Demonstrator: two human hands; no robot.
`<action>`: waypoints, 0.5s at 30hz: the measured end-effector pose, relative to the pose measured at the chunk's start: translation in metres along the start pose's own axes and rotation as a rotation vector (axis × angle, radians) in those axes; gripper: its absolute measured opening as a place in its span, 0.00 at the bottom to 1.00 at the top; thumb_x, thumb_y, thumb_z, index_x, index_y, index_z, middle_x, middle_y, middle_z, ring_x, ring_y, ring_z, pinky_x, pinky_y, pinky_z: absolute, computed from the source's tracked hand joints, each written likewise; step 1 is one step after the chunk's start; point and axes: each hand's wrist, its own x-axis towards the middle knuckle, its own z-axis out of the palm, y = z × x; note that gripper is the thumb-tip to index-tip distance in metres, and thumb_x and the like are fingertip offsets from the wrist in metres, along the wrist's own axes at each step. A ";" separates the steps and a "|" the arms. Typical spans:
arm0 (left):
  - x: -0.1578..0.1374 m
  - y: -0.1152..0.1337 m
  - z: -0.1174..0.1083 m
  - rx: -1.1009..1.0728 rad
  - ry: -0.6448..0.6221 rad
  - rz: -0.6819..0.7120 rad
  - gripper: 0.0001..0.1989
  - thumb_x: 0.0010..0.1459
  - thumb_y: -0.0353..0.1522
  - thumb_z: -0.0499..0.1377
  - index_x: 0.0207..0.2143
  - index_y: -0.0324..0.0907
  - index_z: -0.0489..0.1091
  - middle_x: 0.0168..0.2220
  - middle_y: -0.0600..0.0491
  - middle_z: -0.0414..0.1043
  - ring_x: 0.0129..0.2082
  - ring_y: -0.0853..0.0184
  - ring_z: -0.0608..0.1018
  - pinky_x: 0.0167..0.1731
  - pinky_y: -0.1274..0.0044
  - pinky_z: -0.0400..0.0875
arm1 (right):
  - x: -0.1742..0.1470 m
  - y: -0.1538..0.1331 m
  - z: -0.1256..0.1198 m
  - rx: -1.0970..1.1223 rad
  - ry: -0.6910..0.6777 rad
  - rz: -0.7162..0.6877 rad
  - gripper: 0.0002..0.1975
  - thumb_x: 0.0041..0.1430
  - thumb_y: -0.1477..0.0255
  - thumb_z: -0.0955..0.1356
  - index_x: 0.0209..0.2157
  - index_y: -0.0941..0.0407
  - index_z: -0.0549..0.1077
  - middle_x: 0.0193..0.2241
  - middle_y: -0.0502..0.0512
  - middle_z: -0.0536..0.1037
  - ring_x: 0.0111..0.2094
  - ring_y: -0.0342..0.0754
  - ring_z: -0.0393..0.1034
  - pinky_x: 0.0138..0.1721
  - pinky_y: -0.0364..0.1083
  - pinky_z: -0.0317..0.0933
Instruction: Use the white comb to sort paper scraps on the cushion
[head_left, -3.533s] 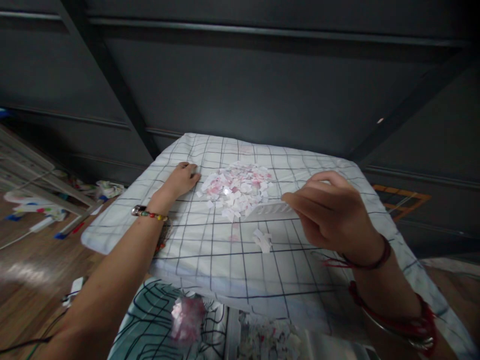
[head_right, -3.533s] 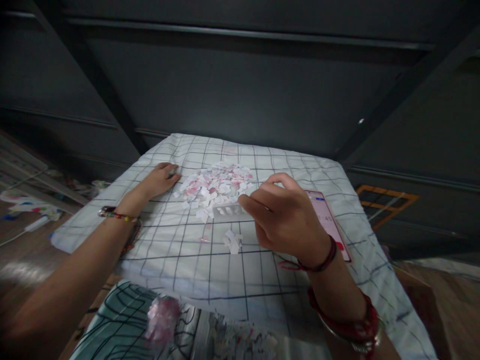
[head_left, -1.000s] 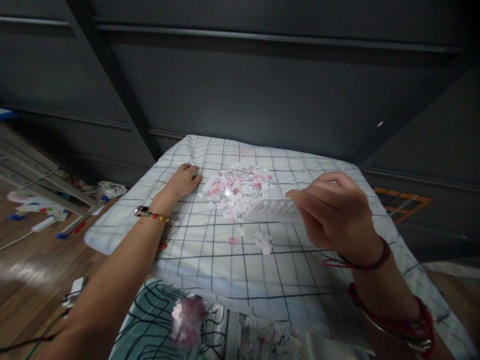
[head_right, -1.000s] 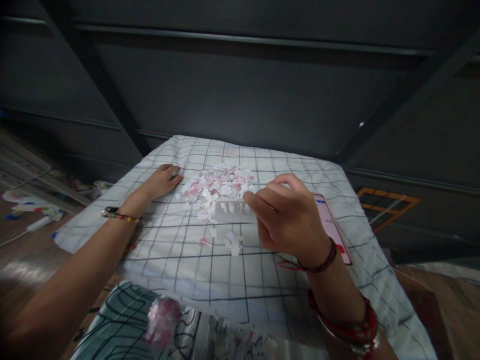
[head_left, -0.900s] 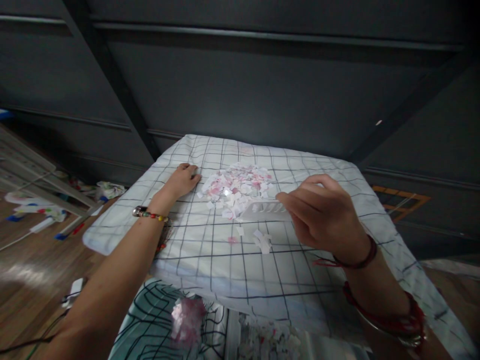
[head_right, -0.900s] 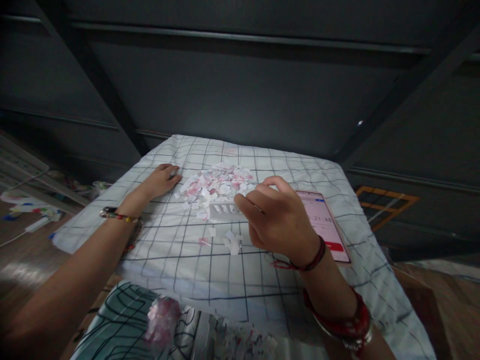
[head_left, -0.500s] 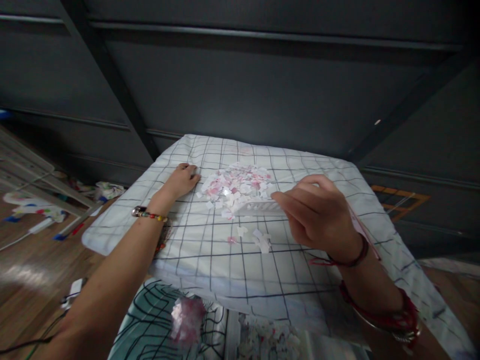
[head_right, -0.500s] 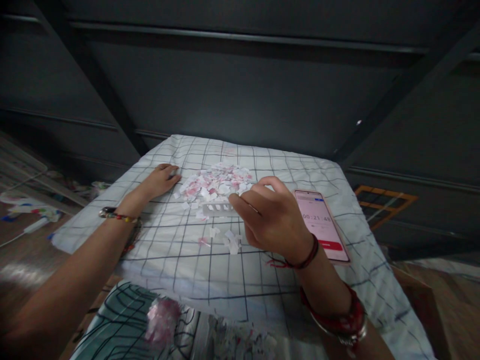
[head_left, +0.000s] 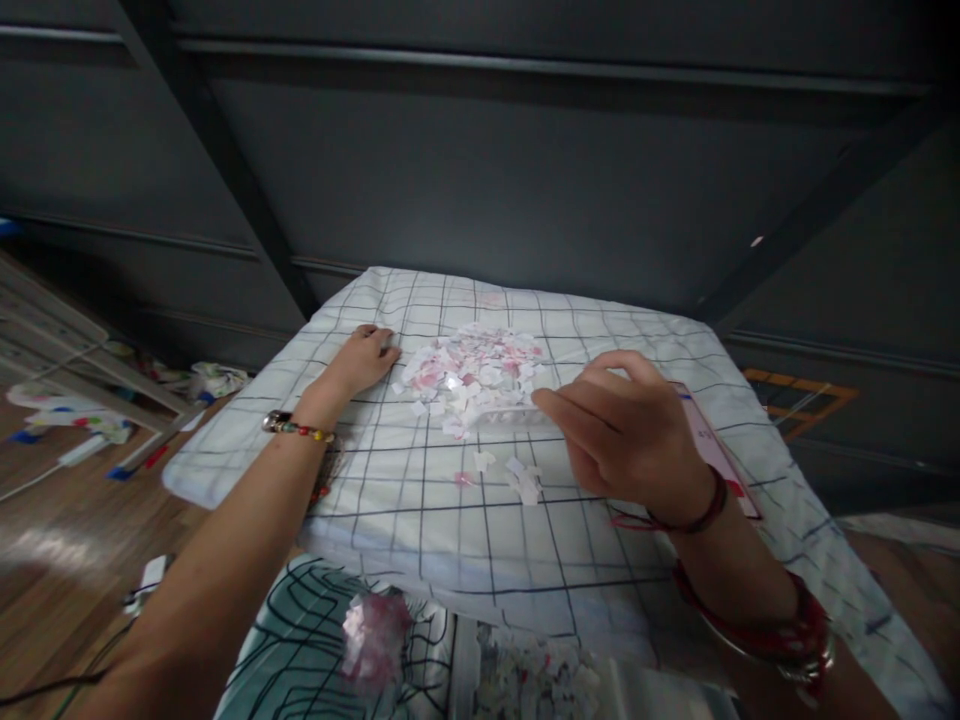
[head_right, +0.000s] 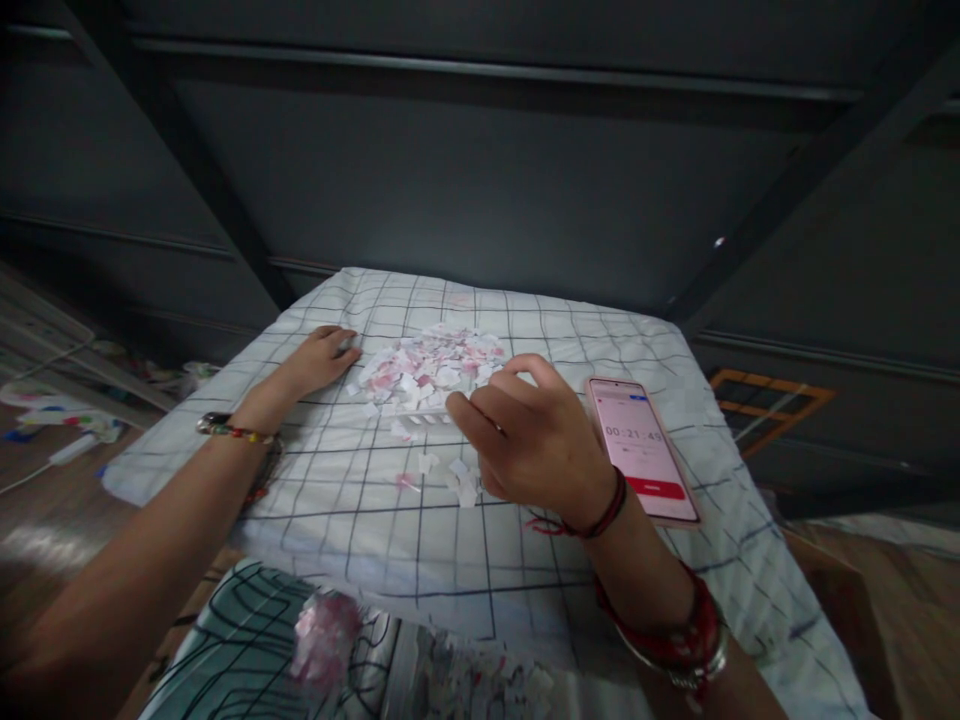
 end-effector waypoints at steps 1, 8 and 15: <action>0.000 0.000 0.000 -0.001 0.001 -0.005 0.24 0.64 0.35 0.51 0.57 0.35 0.72 0.55 0.41 0.76 0.65 0.53 0.70 0.68 0.63 0.64 | 0.000 0.000 0.000 0.008 -0.008 -0.007 0.17 0.53 0.85 0.63 0.40 0.54 0.76 0.23 0.47 0.75 0.26 0.46 0.63 0.38 0.53 0.63; -0.002 0.000 -0.001 -0.022 0.001 -0.002 0.24 0.64 0.35 0.51 0.57 0.34 0.72 0.56 0.40 0.76 0.64 0.52 0.70 0.68 0.62 0.64 | -0.001 0.003 -0.006 0.023 0.048 -0.021 0.15 0.57 0.83 0.63 0.41 0.54 0.74 0.25 0.48 0.77 0.26 0.46 0.65 0.37 0.53 0.65; -0.001 -0.002 0.001 -0.031 -0.002 0.002 0.24 0.64 0.35 0.51 0.57 0.34 0.72 0.56 0.40 0.76 0.65 0.53 0.69 0.68 0.62 0.63 | -0.002 0.007 -0.010 0.034 -0.011 -0.009 0.14 0.56 0.84 0.63 0.39 0.53 0.74 0.22 0.46 0.75 0.24 0.46 0.65 0.34 0.52 0.65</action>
